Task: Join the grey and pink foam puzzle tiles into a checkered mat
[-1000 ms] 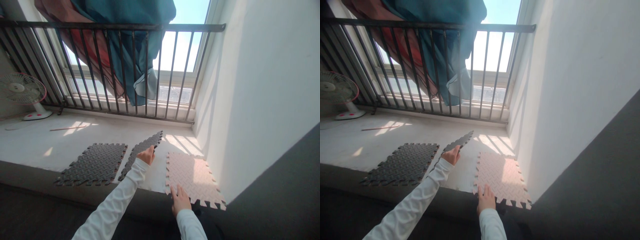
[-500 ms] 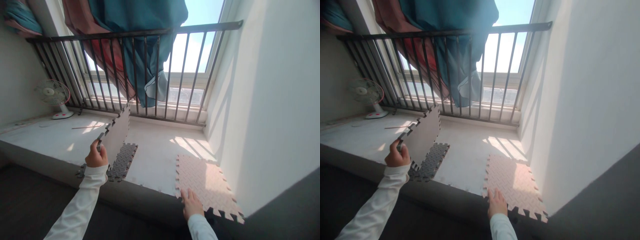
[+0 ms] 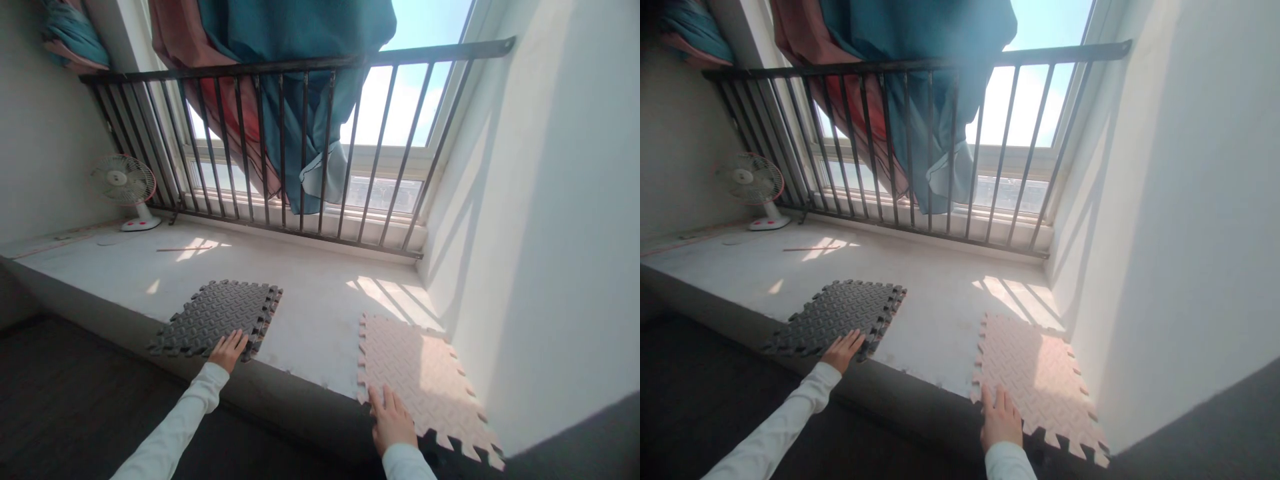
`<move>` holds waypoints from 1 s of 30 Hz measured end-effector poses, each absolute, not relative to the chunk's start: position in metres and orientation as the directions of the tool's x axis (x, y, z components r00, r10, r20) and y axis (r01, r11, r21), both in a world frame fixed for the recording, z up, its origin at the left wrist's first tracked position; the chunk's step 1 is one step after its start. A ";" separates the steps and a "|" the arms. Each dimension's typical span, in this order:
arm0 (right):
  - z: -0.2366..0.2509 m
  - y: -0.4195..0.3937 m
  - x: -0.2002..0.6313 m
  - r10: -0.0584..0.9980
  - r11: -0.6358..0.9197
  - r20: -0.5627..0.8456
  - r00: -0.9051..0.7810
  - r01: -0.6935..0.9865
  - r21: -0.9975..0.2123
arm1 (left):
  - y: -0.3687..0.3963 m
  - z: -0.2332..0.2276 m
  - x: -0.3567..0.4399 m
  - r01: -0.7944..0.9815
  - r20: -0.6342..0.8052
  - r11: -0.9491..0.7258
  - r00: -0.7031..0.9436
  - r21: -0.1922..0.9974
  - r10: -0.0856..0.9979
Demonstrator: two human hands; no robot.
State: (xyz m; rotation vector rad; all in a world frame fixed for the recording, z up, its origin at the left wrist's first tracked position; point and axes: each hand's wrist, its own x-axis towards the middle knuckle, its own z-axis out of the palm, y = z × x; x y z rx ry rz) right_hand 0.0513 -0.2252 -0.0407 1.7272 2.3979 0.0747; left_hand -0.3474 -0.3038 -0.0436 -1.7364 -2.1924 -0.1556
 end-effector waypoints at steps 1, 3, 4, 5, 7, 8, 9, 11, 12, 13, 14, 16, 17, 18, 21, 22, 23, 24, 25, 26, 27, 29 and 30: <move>-0.041 -0.225 0.051 0.944 0.324 -0.114 -0.309 0.934 0.153 | -0.304 -0.047 -0.347 0.961 0.332 0.246 -0.193 -0.125 0.923; -0.041 -0.225 0.051 0.944 0.326 -0.109 -0.312 0.932 0.158 | -0.303 -0.050 -0.344 0.964 0.345 0.231 -0.175 -0.130 0.922; -0.041 -0.225 0.051 0.944 0.327 -0.111 -0.312 0.932 0.157 | -0.302 -0.051 -0.343 0.967 0.352 0.219 -0.160 -0.134 0.922; -0.040 -0.225 0.051 0.943 0.327 -0.115 -0.312 0.933 0.153 | -0.301 -0.052 -0.341 0.969 0.358 0.206 -0.145 -0.139 0.922; -0.038 -0.226 0.050 0.942 0.328 -0.125 -0.312 0.934 0.143 | -0.298 -0.054 -0.339 0.972 0.364 0.183 -0.118 -0.148 0.924; -0.037 -0.226 0.050 0.941 0.329 -0.127 -0.312 0.934 0.141 | -0.297 -0.055 -0.338 0.973 0.363 0.172 -0.107 -0.152 0.926; -0.036 -0.226 0.050 0.941 0.330 -0.127 -0.313 0.933 0.142 | -0.296 -0.057 -0.338 0.975 0.361 0.160 -0.095 -0.154 0.927; -0.035 -0.227 0.050 0.942 0.330 -0.122 -0.314 0.932 0.151 | -0.294 -0.059 -0.339 0.978 0.357 0.139 -0.074 -0.158 0.931; -0.034 -0.228 0.050 0.942 0.329 -0.120 -0.313 0.932 0.154 | -0.294 -0.060 -0.340 0.979 0.356 0.129 -0.065 -0.160 0.932; -0.034 -0.228 0.050 0.942 0.328 -0.119 -0.312 0.932 0.155 | -0.294 -0.061 -0.341 0.979 0.354 0.121 -0.057 -0.161 0.933; -0.035 -0.228 0.051 0.942 0.329 -0.119 -0.313 0.932 0.153 | -0.294 -0.061 -0.342 0.980 0.352 0.115 -0.051 -0.161 0.935; -0.035 -0.228 0.051 0.941 0.331 -0.120 -0.315 0.932 0.148 | -0.295 -0.061 -0.344 0.982 0.337 0.106 -0.047 -0.158 0.940; -0.035 -0.228 0.051 0.941 0.332 -0.118 -0.317 0.932 0.148 | -0.295 -0.060 -0.345 0.982 0.324 0.103 -0.047 -0.157 0.945; -0.035 -0.228 0.051 0.941 0.333 -0.116 -0.318 0.931 0.149 | -0.296 -0.060 -0.345 0.983 0.309 0.099 -0.047 -0.157 0.950; -0.036 -0.228 0.052 0.940 0.338 -0.108 -0.324 0.929 0.151 | -0.297 -0.057 -0.346 0.985 0.272 0.098 -0.056 -0.142 0.961; -0.037 -0.227 0.052 0.939 0.340 -0.108 -0.326 0.928 0.151 | -0.297 -0.056 -0.346 0.986 0.265 0.099 -0.061 -0.133 0.962; -0.037 -0.227 0.052 0.938 0.342 -0.109 -0.328 0.928 0.148 | -0.297 -0.056 -0.347 0.987 0.259 0.101 -0.066 -0.123 0.964; -0.038 -0.227 0.052 0.938 0.343 -0.111 -0.330 0.928 0.146 | -0.297 -0.055 -0.347 0.988 0.254 0.103 -0.072 -0.114 0.965; -0.038 -0.227 0.053 0.937 0.343 -0.113 -0.329 0.928 0.143 | -0.297 -0.054 -0.347 0.989 0.249 0.105 -0.075 -0.108 0.966; -0.039 -0.226 0.053 0.937 0.343 -0.114 -0.329 0.929 0.139 | -0.297 -0.053 -0.348 0.989 0.245 0.106 -0.078 -0.103 0.966; -0.039 -0.226 0.053 0.937 0.342 -0.116 -0.328 0.930 0.136 | -0.297 -0.053 -0.348 0.989 0.244 0.107 -0.080 -0.099 0.967; -0.038 -0.226 0.053 0.939 0.339 -0.118 -0.324 0.931 0.133 | -0.298 -0.051 -0.348 0.990 0.242 0.108 -0.082 -0.094 0.967; -0.037 -0.227 0.052 0.939 0.337 -0.118 -0.322 0.932 0.136 | -0.298 -0.051 -0.349 0.990 0.238 0.107 -0.082 -0.093 0.968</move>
